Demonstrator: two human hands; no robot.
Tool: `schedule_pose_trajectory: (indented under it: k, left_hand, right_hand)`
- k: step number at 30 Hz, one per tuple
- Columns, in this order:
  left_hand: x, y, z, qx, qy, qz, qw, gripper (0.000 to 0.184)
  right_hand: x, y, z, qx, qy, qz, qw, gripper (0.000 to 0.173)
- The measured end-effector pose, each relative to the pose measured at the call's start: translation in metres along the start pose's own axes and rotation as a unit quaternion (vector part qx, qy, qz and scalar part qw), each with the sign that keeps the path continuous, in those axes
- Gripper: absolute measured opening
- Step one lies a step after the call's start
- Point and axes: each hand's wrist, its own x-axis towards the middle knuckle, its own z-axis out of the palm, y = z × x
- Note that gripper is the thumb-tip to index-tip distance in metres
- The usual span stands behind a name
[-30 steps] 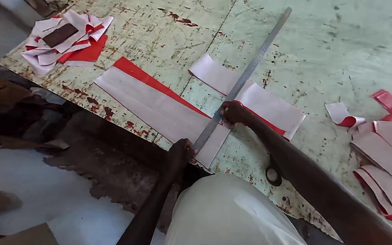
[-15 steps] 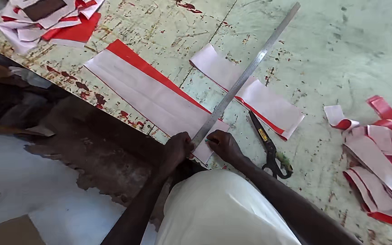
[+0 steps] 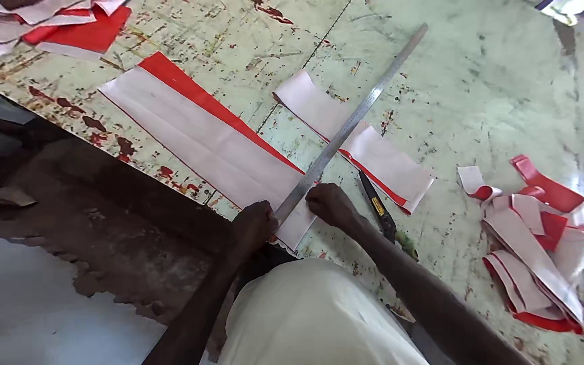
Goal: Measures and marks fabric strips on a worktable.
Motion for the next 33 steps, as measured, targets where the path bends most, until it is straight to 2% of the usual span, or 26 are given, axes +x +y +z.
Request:
schedule_pose_trajectory:
  k: [4, 7, 10, 13, 16, 17, 19, 21, 22, 24, 26, 28, 31, 33]
  left_hand:
    - [0.001, -0.003, 0.002, -0.007, -0.001, -0.002, 1.0, 0.023]
    - [0.003, -0.003, 0.001, -0.003, 0.002, 0.007, 1.0, 0.023]
    - [0.006, -0.006, 0.002, 0.003, -0.004, 0.012, 1.0, 0.025]
    - [0.005, -0.006, 0.001, 0.002, -0.004, 0.013, 1.0, 0.027]
    - [0.004, -0.004, 0.001, 0.002, -0.01, -0.002, 1.0, 0.026]
    - [0.004, -0.005, 0.0, 0.005, -0.013, -0.003, 1.0, 0.026]
    - [0.005, -0.004, -0.004, 0.011, -0.019, -0.005, 1.0, 0.028]
    - [0.005, -0.006, -0.006, -0.009, -0.035, 0.006, 0.999, 0.028]
    - [0.003, -0.006, -0.007, -0.042, -0.049, 0.021, 0.998, 0.029]
    - [-0.007, -0.001, -0.016, -0.147, -0.082, 0.063, 0.984, 0.031]
    - [-0.02, 0.009, -0.024, -0.238, -0.118, 0.102, 0.959, 0.033]
    - [-0.032, 0.024, -0.026, -0.245, -0.122, 0.14, 0.951, 0.038]
    - [-0.044, 0.051, -0.014, -0.248, -0.071, 0.193, 0.947, 0.041]
    - [-0.044, 0.064, -0.009, -0.249, -0.052, 0.227, 0.94, 0.041]
  right_hand:
    - [-0.001, 0.037, 0.004, 0.116, 0.16, -0.014, 0.98, 0.012]
    - [0.004, 0.044, 0.011, 0.12, 0.202, -0.016, 0.972, 0.011]
    - [0.009, 0.045, 0.016, 0.087, 0.196, -0.025, 0.977, 0.013]
    - [0.013, 0.043, 0.017, 0.001, 0.174, -0.046, 0.984, 0.012]
    - [0.018, 0.02, -0.021, -0.066, 0.031, 0.023, 0.997, 0.012]
    - [0.02, 0.015, -0.035, -0.049, 0.013, 0.041, 0.998, 0.013]
    - [0.02, 0.023, -0.053, 0.047, 0.062, 0.042, 0.996, 0.014]
    - [0.012, 0.032, -0.049, 0.187, 0.112, 0.065, 0.974, 0.024]
    - [0.002, 0.029, -0.041, 0.267, 0.137, 0.093, 0.949, 0.025]
    - [-0.02, 0.015, -0.023, 0.389, 0.197, 0.14, 0.889, 0.025]
    - [-0.025, -0.003, -0.01, 0.502, 0.272, 0.146, 0.808, 0.027]
    - [-0.015, -0.028, -0.009, 0.55, 0.357, 0.123, 0.745, 0.028]
    - [-0.004, -0.056, -0.034, 0.513, 0.45, 0.054, 0.729, 0.027]
    - [0.002, -0.062, -0.056, 0.487, 0.457, 0.027, 0.744, 0.02]
